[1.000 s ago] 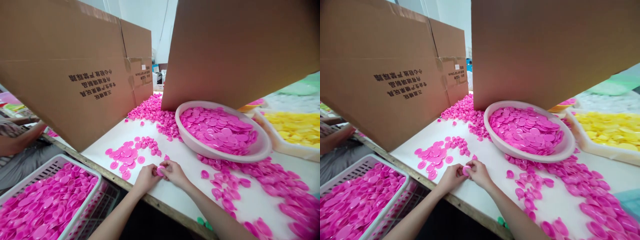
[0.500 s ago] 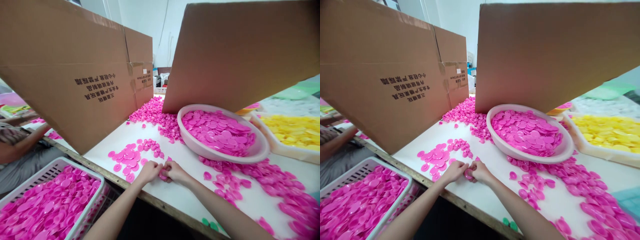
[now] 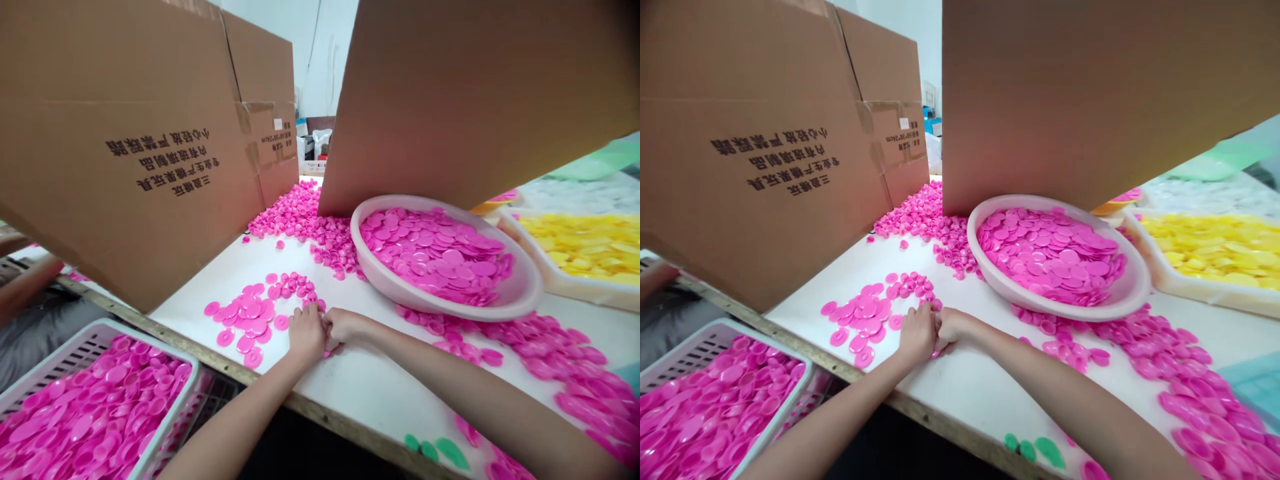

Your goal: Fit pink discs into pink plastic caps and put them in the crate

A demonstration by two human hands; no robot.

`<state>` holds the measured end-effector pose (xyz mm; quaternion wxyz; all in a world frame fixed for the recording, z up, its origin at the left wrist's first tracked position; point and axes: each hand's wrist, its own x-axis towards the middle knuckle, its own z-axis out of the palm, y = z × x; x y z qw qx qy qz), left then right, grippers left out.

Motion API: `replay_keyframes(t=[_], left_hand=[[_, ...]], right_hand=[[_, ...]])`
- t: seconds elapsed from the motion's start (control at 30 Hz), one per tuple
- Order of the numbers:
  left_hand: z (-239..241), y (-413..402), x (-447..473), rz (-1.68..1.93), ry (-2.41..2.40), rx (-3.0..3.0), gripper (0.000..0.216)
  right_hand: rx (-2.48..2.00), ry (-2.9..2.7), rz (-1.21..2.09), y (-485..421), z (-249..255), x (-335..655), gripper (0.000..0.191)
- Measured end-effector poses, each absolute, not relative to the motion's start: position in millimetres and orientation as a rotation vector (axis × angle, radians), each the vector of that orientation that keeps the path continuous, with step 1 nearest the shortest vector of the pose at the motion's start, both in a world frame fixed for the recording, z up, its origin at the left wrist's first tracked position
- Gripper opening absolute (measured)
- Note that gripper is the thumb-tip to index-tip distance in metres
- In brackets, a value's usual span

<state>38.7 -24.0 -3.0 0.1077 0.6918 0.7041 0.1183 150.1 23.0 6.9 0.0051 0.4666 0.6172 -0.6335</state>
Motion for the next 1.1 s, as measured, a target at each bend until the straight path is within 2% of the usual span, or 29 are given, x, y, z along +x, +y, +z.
replay_keyframes(t=[0.1, 0.2, 0.33, 0.5, 0.57, 0.67, 0.73, 0.8, 0.87, 1.0, 1.1], left_hand=[[-3, -21, 41, 0.275, 2.074, 2.019, 0.032], [-1, -22, 44, 0.315, 2.111, 2.034, 0.025], [9, -26, 47, 0.236, 2.021, 2.069, 0.032], [45, -59, 0, 0.239, 2.063, 2.023, 0.033], [68, -89, -49, 0.264, 2.240, 1.920, 0.031], [99, -140, -135, 0.076, 2.707, 1.658, 0.034], [110, -169, -178, -0.073, 2.973, 1.654, 0.034], [110, -184, -194, -0.090, 3.033, 1.687, 0.036], [101, -181, -180, 0.064, 2.876, 1.771, 0.037], [67, -125, -100, 0.410, 2.323, 2.009, 0.030], [41, -70, -37, 0.468, 2.072, 2.090, 0.039]], right_hand=[[1.478, 1.873, -2.052, 26, 1, 150, 0.020], [1.610, 1.921, -2.168, 17, -2, 155, 0.018], [1.722, 2.079, -2.137, -3, 6, 154, 0.020], [1.499, 2.358, -2.161, -24, 27, 135, 0.013], [1.416, 2.606, -1.998, -26, 30, 126, 0.022], [1.332, 3.013, -1.438, -23, 22, 110, 0.032], [1.253, 3.114, -1.160, -21, 11, 99, 0.040], [1.185, 3.123, -1.003, -22, 1, 89, 0.045], [1.183, 3.111, -0.888, -27, -5, 86, 0.044], [1.261, 3.029, -0.836, -46, -5, 112, 0.021], [1.359, 2.998, -0.865, -60, -3, 150, 0.021]])
